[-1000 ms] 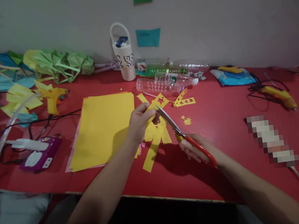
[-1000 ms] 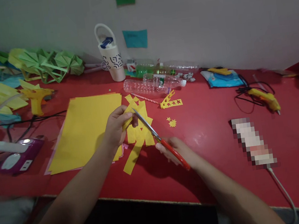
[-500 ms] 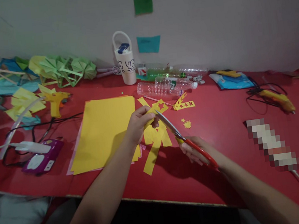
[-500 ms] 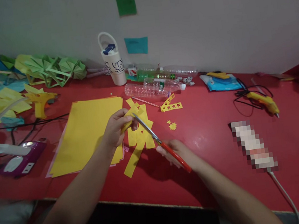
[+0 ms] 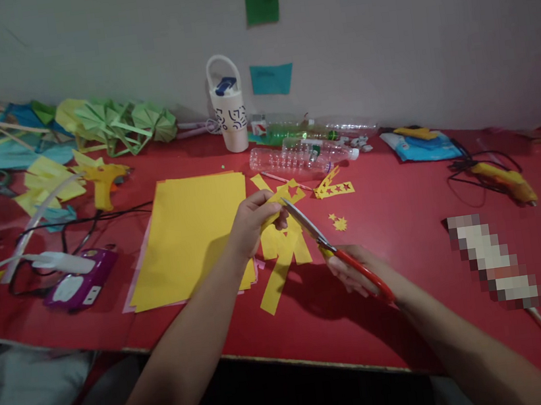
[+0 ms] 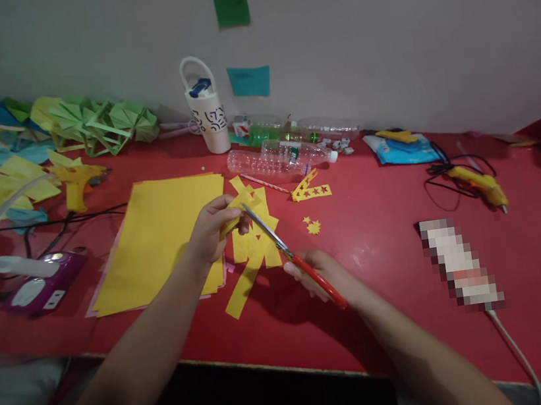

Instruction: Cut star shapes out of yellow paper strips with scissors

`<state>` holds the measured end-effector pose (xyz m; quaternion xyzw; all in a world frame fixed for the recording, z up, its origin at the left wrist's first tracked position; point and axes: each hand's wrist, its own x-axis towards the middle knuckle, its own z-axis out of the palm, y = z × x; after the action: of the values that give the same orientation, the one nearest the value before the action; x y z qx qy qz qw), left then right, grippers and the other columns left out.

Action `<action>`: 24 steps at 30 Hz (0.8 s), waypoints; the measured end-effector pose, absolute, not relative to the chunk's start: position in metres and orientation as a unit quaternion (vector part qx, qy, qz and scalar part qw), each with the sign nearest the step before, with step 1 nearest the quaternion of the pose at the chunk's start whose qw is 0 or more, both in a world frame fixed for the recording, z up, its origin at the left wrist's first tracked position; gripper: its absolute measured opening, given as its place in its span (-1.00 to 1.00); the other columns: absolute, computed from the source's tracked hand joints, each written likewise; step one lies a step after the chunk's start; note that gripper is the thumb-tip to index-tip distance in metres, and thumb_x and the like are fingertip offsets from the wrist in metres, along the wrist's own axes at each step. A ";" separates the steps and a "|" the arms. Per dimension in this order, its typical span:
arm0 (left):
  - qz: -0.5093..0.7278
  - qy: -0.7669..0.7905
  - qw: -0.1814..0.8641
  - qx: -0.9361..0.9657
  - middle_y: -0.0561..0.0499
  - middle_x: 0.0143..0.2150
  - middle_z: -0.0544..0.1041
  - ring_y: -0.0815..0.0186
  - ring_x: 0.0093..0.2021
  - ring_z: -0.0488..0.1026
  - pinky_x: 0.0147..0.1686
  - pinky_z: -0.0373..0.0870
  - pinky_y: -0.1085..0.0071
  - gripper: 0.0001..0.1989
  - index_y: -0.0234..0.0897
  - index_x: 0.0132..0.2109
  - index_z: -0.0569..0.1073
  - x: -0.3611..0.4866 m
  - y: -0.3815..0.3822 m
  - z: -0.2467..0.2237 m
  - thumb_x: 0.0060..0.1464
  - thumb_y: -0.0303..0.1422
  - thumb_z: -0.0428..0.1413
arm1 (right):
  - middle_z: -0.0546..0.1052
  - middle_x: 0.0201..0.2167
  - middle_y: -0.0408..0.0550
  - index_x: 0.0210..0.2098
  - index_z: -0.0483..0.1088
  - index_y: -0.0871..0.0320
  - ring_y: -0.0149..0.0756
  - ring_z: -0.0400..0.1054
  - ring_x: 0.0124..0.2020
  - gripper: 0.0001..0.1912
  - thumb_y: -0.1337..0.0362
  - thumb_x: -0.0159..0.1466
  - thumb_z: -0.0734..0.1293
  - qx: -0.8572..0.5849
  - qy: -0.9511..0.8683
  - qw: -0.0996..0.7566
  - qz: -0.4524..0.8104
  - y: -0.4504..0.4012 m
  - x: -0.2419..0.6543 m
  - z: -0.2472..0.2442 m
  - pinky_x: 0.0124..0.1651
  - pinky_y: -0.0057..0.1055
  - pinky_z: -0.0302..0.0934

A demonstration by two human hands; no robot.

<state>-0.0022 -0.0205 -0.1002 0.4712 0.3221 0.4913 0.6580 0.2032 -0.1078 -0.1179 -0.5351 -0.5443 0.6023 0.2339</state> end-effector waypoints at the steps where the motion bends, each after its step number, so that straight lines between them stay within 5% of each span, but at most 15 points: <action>1: 0.491 0.322 0.657 0.472 0.11 -0.61 0.46 0.47 -0.63 0.38 -0.55 0.31 0.48 -0.87 -0.29 -0.51 0.37 -0.002 -0.020 -0.101 -0.18 -0.36 0.18 | 0.15 -0.78 -0.38 -0.54 0.15 0.09 -0.57 -0.01 -0.83 -0.43 -0.28 0.11 0.33 -0.534 -0.544 0.235 0.604 -0.108 0.203 -0.118 -0.69 -0.51 0.06; 24: 0.508 0.356 0.617 0.484 0.12 -0.58 0.44 0.46 -0.59 0.38 -0.52 0.37 0.48 -0.79 -0.29 -0.53 0.36 0.002 -0.025 -0.104 -0.09 -0.31 0.20 | 0.17 -0.79 -0.37 -0.55 0.16 0.09 -0.57 0.02 -0.82 -0.43 -0.28 0.12 0.32 -0.524 -0.553 0.245 0.599 -0.104 0.205 -0.124 -0.68 -0.51 0.08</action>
<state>0.0017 -0.0254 -0.1035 0.4841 0.3563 0.5076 0.6173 0.2052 -0.1036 -0.1244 -0.5240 -0.5533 0.5993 0.2449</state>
